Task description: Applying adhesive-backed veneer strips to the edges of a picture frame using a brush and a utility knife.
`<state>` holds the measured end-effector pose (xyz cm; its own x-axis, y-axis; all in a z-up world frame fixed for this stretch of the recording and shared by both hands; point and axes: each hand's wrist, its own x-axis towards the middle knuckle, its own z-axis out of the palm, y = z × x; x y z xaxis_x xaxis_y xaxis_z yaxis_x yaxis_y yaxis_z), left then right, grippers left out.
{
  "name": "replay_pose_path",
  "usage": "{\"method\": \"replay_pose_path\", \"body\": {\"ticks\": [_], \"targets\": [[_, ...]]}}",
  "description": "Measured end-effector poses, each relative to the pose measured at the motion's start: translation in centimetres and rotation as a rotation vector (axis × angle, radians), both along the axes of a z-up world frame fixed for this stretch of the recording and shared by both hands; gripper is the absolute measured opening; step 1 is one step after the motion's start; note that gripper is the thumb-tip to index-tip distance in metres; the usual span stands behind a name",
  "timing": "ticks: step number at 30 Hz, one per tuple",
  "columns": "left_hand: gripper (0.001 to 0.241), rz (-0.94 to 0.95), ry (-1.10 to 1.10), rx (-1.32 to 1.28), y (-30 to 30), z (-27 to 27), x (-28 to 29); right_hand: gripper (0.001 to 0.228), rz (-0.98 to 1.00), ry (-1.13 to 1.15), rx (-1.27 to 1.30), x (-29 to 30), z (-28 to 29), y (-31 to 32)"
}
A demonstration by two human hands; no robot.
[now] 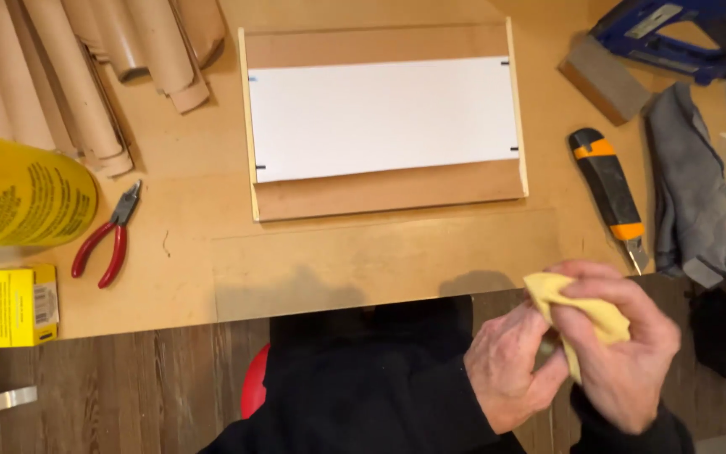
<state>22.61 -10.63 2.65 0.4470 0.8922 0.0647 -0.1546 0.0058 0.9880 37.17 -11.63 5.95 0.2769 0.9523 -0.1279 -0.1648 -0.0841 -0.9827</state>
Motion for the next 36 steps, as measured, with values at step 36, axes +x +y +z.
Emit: {"method": "replay_pose_path", "body": {"ticks": [36], "targets": [[0.065, 0.297, 0.988, 0.523, 6.0, -1.1, -18.5, 0.033, 0.74, -1.412, 0.328, -15.6, -1.8, 14.5]]}}
